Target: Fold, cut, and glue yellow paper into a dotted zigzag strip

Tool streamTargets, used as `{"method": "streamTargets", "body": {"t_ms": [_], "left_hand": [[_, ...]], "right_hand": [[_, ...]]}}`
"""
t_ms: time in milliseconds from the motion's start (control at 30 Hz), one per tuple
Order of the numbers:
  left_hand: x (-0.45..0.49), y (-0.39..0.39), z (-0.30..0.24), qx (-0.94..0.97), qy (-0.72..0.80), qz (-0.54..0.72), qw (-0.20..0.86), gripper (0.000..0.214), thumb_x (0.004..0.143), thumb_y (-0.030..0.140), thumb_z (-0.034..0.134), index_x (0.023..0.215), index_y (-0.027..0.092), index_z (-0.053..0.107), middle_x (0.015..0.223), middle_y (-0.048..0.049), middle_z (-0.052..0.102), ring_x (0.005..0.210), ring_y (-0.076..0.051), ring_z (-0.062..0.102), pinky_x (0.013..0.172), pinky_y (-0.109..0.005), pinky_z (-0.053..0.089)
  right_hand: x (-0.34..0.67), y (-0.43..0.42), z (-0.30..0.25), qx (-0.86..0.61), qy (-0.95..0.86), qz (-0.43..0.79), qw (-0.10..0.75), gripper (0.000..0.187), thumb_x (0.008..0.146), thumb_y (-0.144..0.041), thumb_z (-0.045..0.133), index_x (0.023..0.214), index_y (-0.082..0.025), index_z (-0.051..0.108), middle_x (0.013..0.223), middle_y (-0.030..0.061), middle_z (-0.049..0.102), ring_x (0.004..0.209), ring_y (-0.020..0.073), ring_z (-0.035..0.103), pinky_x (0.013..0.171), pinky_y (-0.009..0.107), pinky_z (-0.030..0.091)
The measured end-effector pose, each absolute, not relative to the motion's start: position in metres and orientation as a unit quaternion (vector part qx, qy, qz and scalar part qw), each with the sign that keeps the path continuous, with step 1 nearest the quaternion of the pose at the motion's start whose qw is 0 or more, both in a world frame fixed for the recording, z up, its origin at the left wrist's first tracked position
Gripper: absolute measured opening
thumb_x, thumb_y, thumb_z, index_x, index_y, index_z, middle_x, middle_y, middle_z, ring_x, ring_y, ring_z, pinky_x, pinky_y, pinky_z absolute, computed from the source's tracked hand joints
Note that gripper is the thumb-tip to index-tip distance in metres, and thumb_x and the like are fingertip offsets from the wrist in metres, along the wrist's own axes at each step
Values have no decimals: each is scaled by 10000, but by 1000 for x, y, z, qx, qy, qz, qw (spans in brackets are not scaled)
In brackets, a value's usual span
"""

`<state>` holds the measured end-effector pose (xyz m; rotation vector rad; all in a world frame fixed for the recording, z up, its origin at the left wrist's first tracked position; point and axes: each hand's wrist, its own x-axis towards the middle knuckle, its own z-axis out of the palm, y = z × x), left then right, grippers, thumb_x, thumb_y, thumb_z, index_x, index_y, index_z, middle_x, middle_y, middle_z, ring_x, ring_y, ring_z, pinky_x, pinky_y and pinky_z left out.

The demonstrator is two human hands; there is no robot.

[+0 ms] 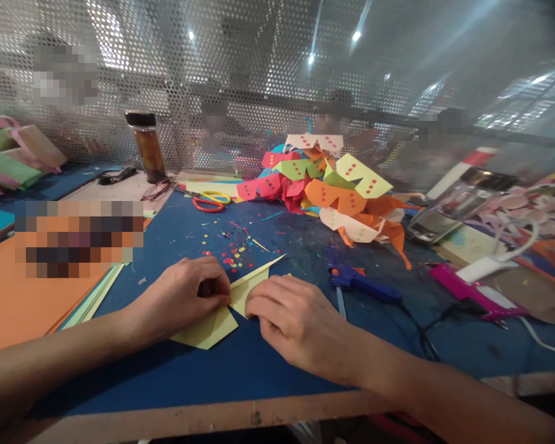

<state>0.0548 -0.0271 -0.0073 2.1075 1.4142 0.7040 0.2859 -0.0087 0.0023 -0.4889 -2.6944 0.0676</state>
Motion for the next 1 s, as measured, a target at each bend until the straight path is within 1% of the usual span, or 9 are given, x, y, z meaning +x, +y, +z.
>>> {"method": "streamTargets", "body": {"t_ms": [67, 133, 333, 533, 633, 833, 1000], "left_hand": [[55, -27, -8, 777, 517, 259, 246, 91, 810, 170, 639, 736, 223, 649, 752, 63, 610, 659, -94, 552, 632, -230, 404], [54, -27, -9, 780, 515, 260, 241, 93, 802, 156, 631, 740, 222, 648, 756, 64, 611, 657, -90, 551, 632, -224, 405], [55, -29, -8, 781, 514, 260, 239, 110, 790, 131, 603, 745, 221, 647, 753, 59, 617, 669, -96, 560, 638, -221, 407], [57, -30, -4, 784, 524, 254, 216, 133, 780, 114, 563, 759, 213, 650, 742, 48, 640, 667, -108, 576, 630, -228, 400], [56, -30, -4, 787, 519, 256, 212, 141, 770, 107, 560, 766, 213, 654, 750, 46, 651, 672, -111, 585, 634, -229, 405], [56, -29, -6, 783, 528, 252, 210, 126, 780, 115, 582, 778, 214, 660, 768, 47, 668, 693, -115, 598, 652, -234, 415], [56, -29, -8, 783, 524, 259, 215, 129, 777, 109, 584, 775, 216, 655, 771, 49, 668, 694, -110, 600, 651, -227, 416]], "right_hand": [[285, -10, 2, -185, -960, 37, 205, 190, 876, -53, 509, 964, -147, 650, 941, 33, 675, 873, 172, 602, 790, 309, 459], [284, -10, 1, -183, -961, 47, 202, 199, 884, -48, 497, 956, -138, 660, 950, 48, 669, 888, 173, 598, 802, 301, 472], [284, -8, 2, -178, -964, 59, 188, 208, 894, -51, 481, 943, -138, 663, 964, 57, 660, 905, 177, 587, 821, 304, 486], [282, -7, 1, -182, -970, 37, 155, 281, 892, -61, 467, 1068, -169, 658, 991, 56, 629, 903, 191, 564, 768, 316, 483], [280, -7, 2, -180, -974, 24, 139, 287, 898, -64, 456, 1076, -173, 654, 1006, 64, 619, 889, 190, 550, 747, 314, 478], [276, -7, 4, -183, -976, 21, 117, 314, 926, -75, 436, 1158, -174, 622, 1040, 69, 608, 931, 202, 545, 807, 333, 483], [275, -7, 4, -185, -976, 22, 111, 294, 929, -76, 443, 1134, -184, 622, 1028, 53, 605, 909, 198, 548, 786, 323, 481]]}}
